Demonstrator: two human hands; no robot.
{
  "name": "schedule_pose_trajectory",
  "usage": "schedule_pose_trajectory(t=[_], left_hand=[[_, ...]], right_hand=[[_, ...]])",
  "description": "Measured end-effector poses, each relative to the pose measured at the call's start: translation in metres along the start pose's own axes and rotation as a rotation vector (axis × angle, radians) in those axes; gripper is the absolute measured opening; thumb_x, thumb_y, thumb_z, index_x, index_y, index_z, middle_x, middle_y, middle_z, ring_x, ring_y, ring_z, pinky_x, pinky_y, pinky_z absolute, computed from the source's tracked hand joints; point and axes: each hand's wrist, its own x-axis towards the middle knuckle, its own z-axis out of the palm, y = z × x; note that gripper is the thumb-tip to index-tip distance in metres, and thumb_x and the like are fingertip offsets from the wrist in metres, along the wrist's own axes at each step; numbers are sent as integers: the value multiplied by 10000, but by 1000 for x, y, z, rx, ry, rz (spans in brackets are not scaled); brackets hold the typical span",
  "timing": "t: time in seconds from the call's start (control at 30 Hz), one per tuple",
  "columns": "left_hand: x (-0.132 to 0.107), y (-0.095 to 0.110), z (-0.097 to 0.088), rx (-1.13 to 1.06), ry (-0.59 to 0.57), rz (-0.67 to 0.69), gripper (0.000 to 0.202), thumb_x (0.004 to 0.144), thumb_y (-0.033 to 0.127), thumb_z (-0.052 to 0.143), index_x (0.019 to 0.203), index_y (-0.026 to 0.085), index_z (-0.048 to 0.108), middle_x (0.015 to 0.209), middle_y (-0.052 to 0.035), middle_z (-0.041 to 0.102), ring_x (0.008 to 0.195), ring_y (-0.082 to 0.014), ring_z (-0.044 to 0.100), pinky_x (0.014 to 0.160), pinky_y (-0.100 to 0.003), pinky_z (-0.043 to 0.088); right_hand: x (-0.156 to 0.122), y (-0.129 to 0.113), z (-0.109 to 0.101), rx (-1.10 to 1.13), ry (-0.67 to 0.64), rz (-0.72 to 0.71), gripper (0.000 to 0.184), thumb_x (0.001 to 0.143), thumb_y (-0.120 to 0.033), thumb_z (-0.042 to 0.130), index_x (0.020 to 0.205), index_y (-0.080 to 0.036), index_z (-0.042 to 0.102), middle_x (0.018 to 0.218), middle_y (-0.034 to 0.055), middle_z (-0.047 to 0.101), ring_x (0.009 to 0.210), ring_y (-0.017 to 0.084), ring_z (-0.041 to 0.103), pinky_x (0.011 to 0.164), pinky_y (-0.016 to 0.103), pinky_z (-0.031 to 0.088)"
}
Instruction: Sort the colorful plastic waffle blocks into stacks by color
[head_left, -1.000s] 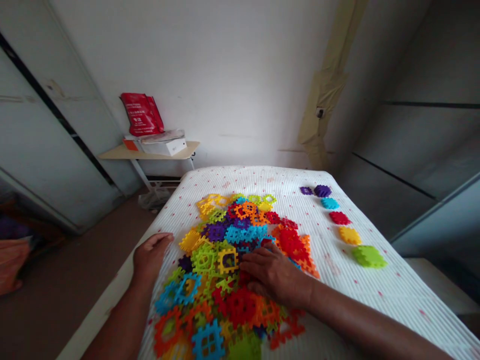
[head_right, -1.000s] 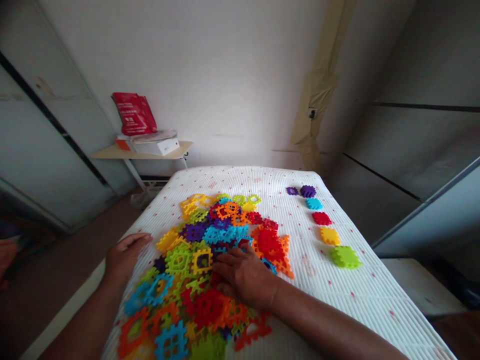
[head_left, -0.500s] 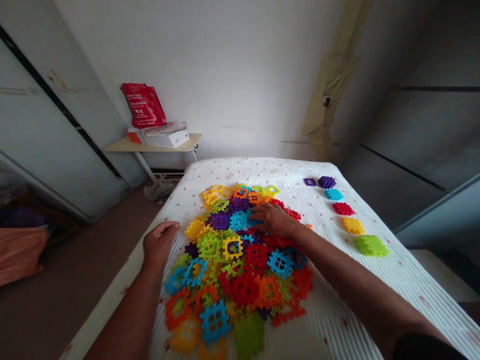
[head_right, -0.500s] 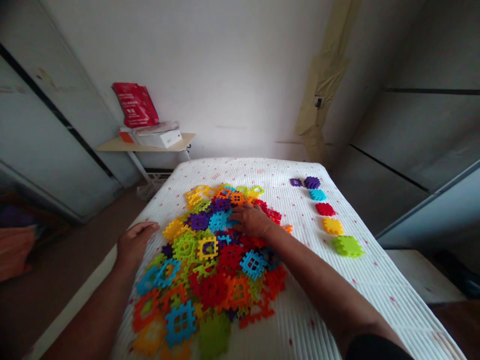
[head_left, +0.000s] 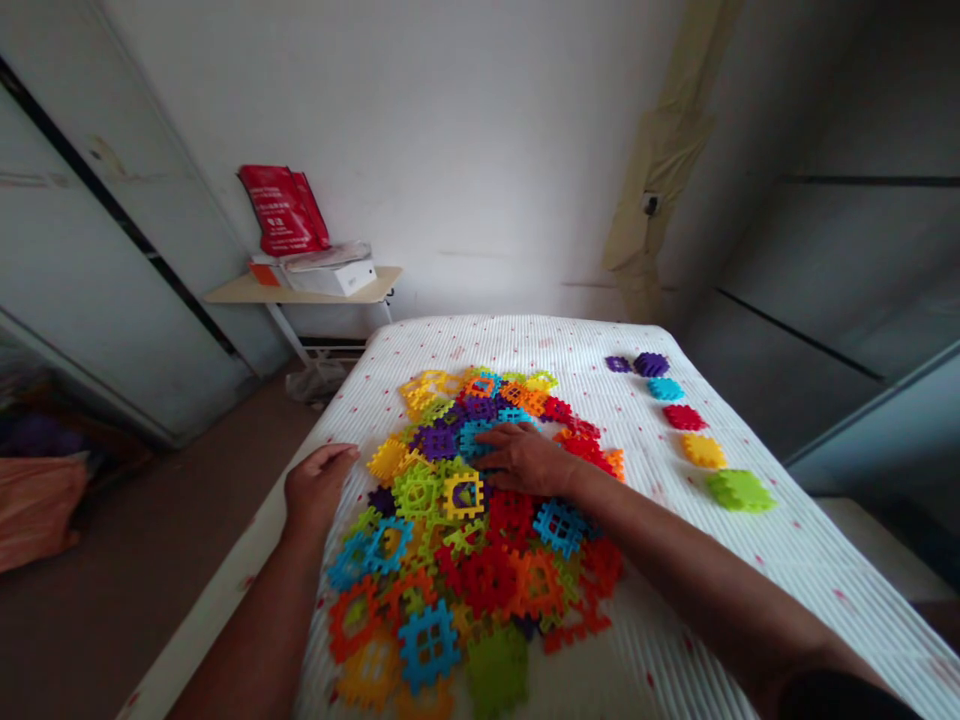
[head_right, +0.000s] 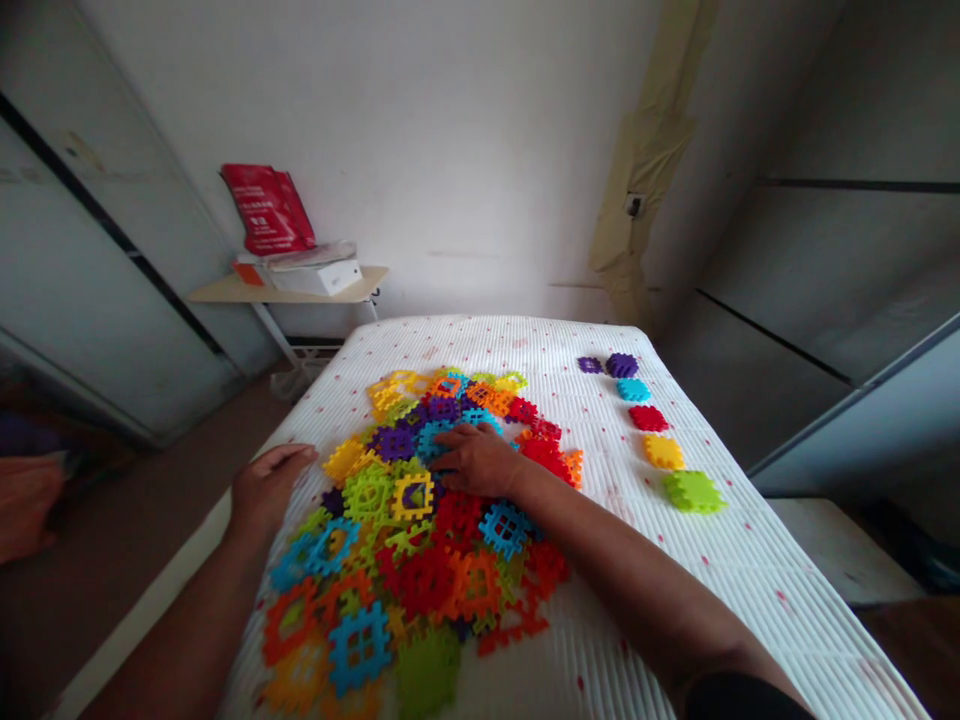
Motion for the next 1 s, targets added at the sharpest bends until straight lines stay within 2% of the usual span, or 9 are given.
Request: schedule_pose_trajectory(t=[0.17, 0.33, 0.5, 0.7, 0.77, 0.83, 1.0], left_hand=[[2, -3, -1, -14, -16, 21, 331, 570, 431, 647, 766, 169, 698, 736, -23, 684, 754, -209, 618, 736, -310, 473], [0, 2, -1, -11, -7, 10, 300, 564, 411, 644, 744, 176, 697, 736, -19, 689, 765, -213, 618, 732, -307, 476], [-1, 4, -1, -6, -10, 10, 309, 568, 418, 640, 752, 175, 691, 713, -15, 680, 750, -211, 612, 703, -297, 471], [1, 0, 0, -5, -16, 32, 297, 578, 420, 632, 739, 178, 691, 733, -20, 685, 787, -219, 615, 753, -310, 465], [2, -1, 0, -5, -14, 32, 300, 575, 424, 634, 738, 179, 692, 736, -20, 686, 800, -224, 615, 758, -313, 464], [2, -2, 0, -5, -13, 28, 311, 573, 429, 636, 746, 177, 694, 730, -18, 684, 791, -223, 617, 751, -312, 464], [1, -2, 0, 3, -15, 14, 324, 582, 430, 635, 768, 172, 698, 703, -11, 675, 723, -203, 610, 689, -294, 464]], right_hand=[[-5, 24, -1, -109, -24, 221, 251, 889, -367, 502, 1065, -296, 667, 1323, 61, 518, 1174, 280, 478, 930, 472, 374], [-23, 48, -9, -129, -49, 321, 233, 874, -325, 522, 1036, -261, 677, 1252, 83, 572, 1138, 266, 518, 889, 406, 423], [-26, 49, -14, -103, 10, 354, 263, 850, -251, 548, 1089, -238, 656, 1263, 88, 570, 1157, 253, 509, 944, 409, 404], [-13, 26, 0, -80, 39, 298, 470, 871, -375, 523, 1317, -232, 485, 1409, 100, 425, 1236, 288, 435, 981, 463, 378], [-8, 21, 2, -67, 20, 266, 477, 884, -409, 493, 1329, -239, 467, 1412, 98, 421, 1242, 292, 429, 962, 480, 391], [1, 22, -1, -69, 34, 275, 436, 908, -366, 448, 1323, -233, 471, 1393, 97, 445, 1224, 279, 449, 948, 459, 408], [43, 53, -26, -55, 131, 610, 350, 910, -218, 389, 1211, -205, 568, 1204, 99, 606, 1107, 218, 552, 928, 327, 428]])
